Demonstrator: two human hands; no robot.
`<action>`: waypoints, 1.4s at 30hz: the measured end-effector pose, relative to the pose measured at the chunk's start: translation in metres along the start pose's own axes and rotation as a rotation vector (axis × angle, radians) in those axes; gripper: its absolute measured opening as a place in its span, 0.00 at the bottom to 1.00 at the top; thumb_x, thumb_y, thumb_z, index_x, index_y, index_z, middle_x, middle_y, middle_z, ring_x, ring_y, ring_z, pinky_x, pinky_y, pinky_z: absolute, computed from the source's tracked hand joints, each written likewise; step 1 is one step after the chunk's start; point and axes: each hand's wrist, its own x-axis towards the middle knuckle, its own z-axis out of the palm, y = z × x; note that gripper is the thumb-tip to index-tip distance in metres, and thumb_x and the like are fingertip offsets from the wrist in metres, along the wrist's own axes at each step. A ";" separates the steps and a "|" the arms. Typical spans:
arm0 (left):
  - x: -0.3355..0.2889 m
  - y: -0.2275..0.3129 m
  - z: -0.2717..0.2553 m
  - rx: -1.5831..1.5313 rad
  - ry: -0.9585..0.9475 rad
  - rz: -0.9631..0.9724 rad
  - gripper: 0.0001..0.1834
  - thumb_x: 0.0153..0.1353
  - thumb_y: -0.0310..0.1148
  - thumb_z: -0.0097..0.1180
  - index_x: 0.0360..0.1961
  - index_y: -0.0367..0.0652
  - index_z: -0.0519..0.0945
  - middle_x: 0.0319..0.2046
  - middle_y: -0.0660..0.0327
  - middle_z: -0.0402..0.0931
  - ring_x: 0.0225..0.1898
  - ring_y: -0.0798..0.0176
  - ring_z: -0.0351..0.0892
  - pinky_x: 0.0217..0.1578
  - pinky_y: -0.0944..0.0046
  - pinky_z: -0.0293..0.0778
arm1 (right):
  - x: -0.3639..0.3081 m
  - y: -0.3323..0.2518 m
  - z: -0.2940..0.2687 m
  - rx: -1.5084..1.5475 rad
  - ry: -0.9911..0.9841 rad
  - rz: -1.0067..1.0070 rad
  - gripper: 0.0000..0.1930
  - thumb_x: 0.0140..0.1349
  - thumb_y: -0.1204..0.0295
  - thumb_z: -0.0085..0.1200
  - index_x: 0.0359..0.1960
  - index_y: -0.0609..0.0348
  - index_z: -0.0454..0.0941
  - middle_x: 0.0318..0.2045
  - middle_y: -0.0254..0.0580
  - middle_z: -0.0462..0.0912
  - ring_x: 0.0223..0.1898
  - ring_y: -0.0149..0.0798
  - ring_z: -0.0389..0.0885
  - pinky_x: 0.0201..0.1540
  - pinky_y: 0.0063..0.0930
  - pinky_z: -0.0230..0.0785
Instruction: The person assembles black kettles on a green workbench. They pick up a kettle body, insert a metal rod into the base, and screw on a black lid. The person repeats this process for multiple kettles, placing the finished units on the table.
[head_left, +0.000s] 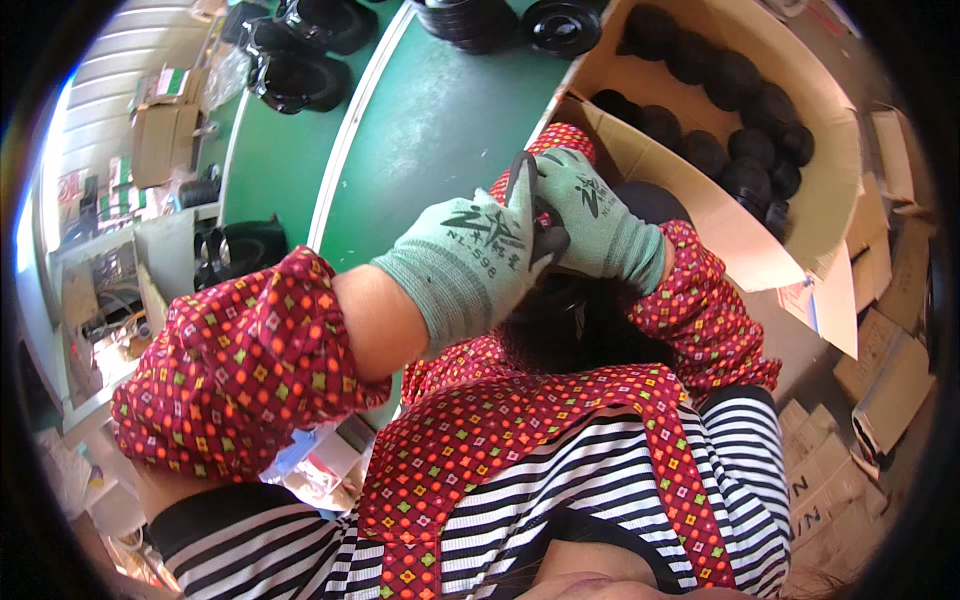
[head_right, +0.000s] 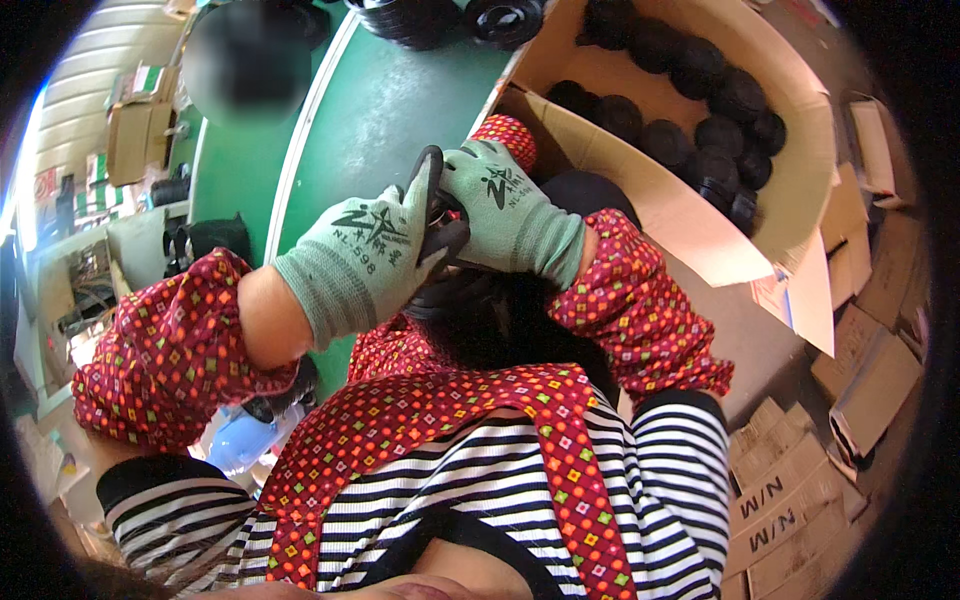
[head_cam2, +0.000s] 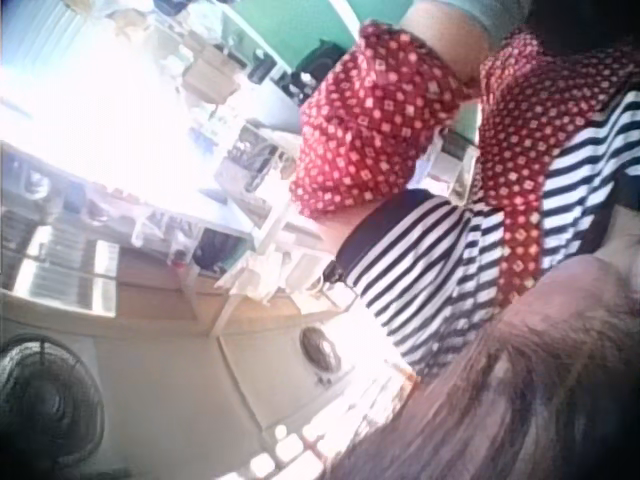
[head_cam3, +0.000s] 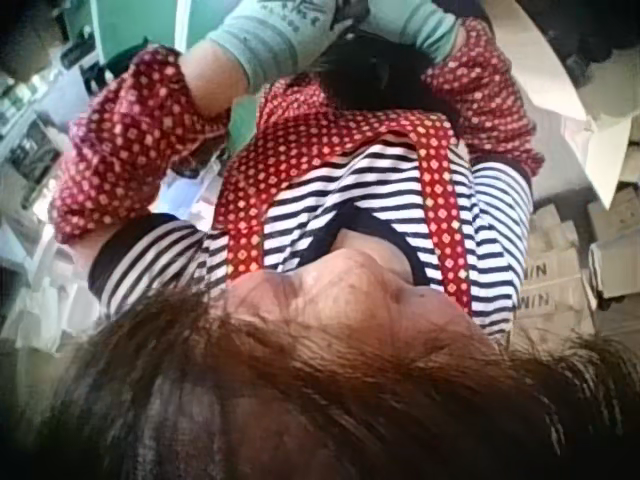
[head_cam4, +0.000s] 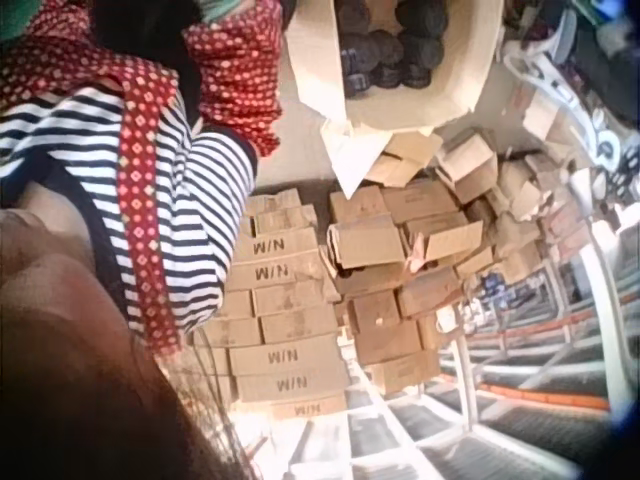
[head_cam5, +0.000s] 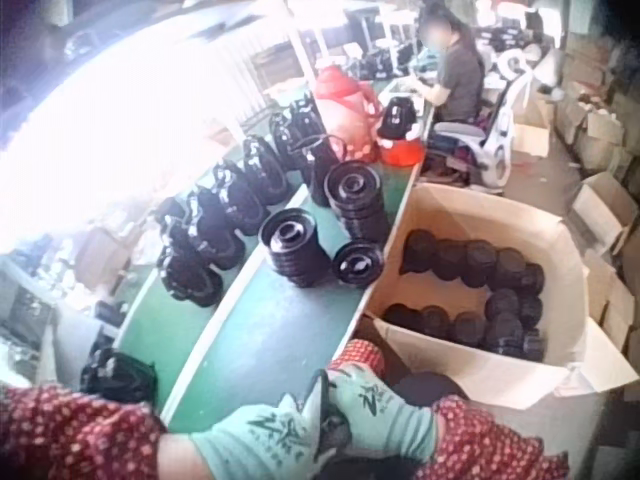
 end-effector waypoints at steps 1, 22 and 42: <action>0.004 -0.007 -0.004 -0.026 0.032 0.039 0.44 0.77 0.47 0.51 0.78 0.26 0.49 0.47 0.31 0.81 0.45 0.34 0.86 0.48 0.47 0.81 | 0.000 -0.003 0.000 -0.084 -0.028 0.060 0.31 0.50 0.47 0.72 0.48 0.57 0.83 0.48 0.50 0.81 0.53 0.55 0.78 0.60 0.50 0.67; 0.057 -0.070 0.019 -0.119 0.143 0.691 0.52 0.67 0.44 0.63 0.81 0.35 0.46 0.45 0.44 0.84 0.37 0.43 0.88 0.36 0.51 0.85 | -0.012 -0.060 -0.059 -0.419 -0.188 0.405 0.35 0.54 0.37 0.67 0.47 0.57 0.81 0.34 0.42 0.79 0.39 0.44 0.81 0.45 0.43 0.69; 0.034 -0.118 0.044 -0.607 0.750 0.749 0.24 0.75 0.25 0.57 0.70 0.34 0.75 0.47 0.57 0.87 0.43 0.71 0.82 0.45 0.66 0.80 | -0.011 -0.104 -0.068 -0.695 0.190 0.112 0.39 0.55 0.58 0.72 0.70 0.54 0.75 0.69 0.50 0.72 0.71 0.56 0.66 0.75 0.55 0.53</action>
